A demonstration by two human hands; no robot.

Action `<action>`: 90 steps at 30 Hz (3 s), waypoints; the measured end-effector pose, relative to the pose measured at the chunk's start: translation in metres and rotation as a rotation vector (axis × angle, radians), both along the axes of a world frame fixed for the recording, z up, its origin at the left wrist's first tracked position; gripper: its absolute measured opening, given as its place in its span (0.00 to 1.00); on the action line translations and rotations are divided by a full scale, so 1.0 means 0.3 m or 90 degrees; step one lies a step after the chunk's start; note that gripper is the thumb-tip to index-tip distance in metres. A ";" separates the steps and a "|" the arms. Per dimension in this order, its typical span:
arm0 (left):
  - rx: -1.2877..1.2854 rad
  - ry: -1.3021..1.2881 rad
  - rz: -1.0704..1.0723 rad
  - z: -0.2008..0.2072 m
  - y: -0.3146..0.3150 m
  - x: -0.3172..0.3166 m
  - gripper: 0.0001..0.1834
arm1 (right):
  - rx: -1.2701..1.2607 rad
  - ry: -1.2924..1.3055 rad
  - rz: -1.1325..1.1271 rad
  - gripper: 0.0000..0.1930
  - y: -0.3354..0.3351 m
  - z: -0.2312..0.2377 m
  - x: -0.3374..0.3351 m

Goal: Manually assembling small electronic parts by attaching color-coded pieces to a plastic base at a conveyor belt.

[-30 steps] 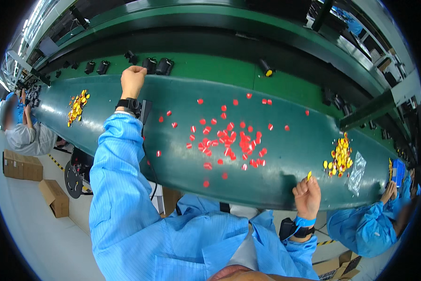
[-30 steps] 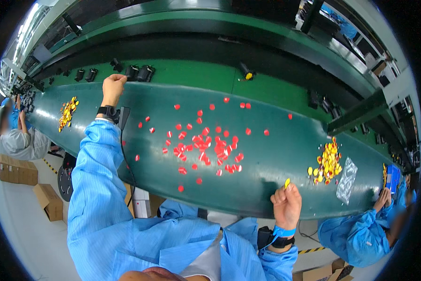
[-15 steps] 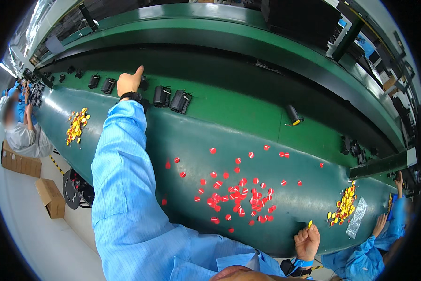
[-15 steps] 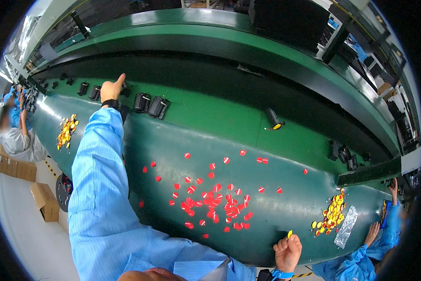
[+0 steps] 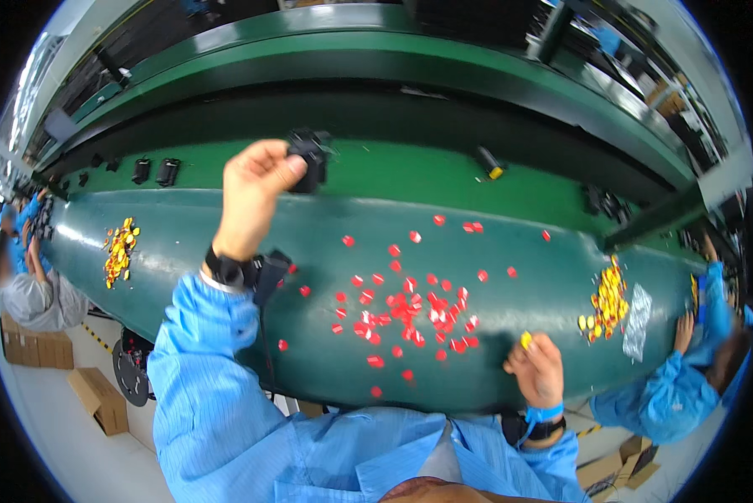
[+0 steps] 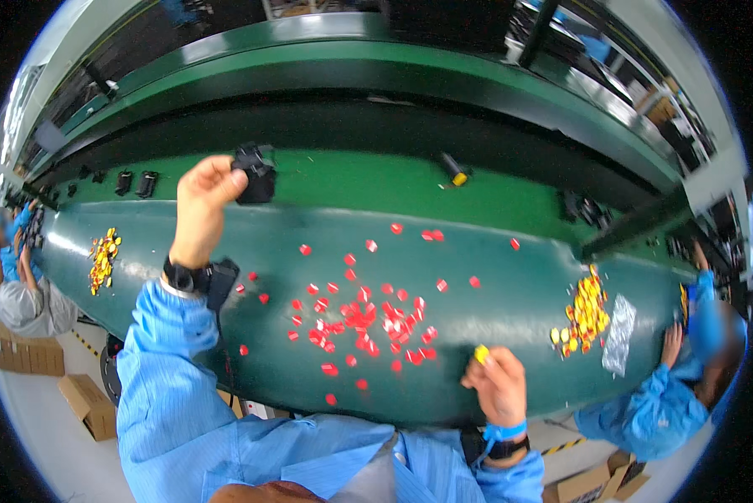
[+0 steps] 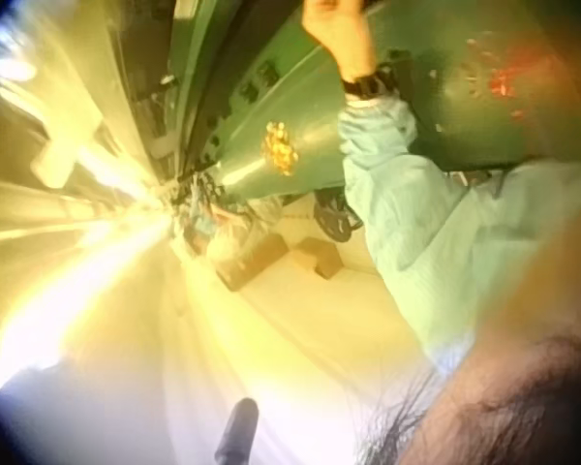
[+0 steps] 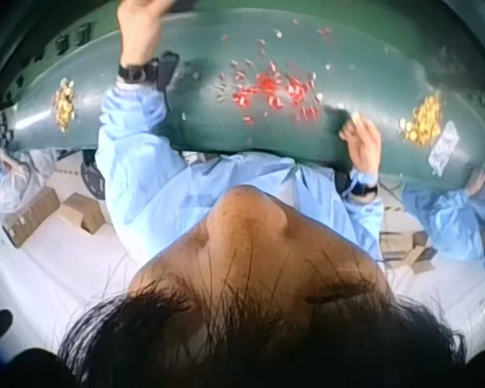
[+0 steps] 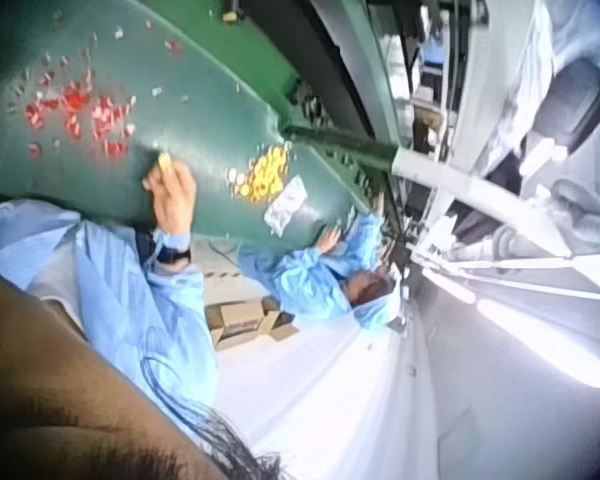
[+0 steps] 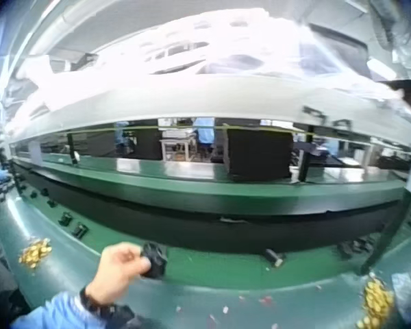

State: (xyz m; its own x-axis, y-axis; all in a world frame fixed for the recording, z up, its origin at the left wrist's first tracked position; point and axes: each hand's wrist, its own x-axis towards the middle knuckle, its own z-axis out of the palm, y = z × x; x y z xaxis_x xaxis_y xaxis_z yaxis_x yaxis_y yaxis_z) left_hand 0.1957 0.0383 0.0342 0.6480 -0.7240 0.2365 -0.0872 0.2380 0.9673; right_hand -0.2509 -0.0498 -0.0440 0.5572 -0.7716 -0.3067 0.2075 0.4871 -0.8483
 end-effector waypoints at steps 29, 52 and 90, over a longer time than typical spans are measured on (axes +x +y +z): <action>0.031 -0.092 -0.310 -0.034 0.202 -0.970 0.18 | -0.160 -0.026 0.131 0.08 0.188 0.232 -0.055; 0.009 -0.104 -0.334 -0.053 0.209 -0.969 0.10 | -0.162 -0.057 0.146 0.08 0.202 0.217 -0.056; 0.012 -0.104 -0.274 -0.060 0.208 -1.000 0.08 | -0.206 -0.009 0.081 0.07 0.230 0.200 -0.054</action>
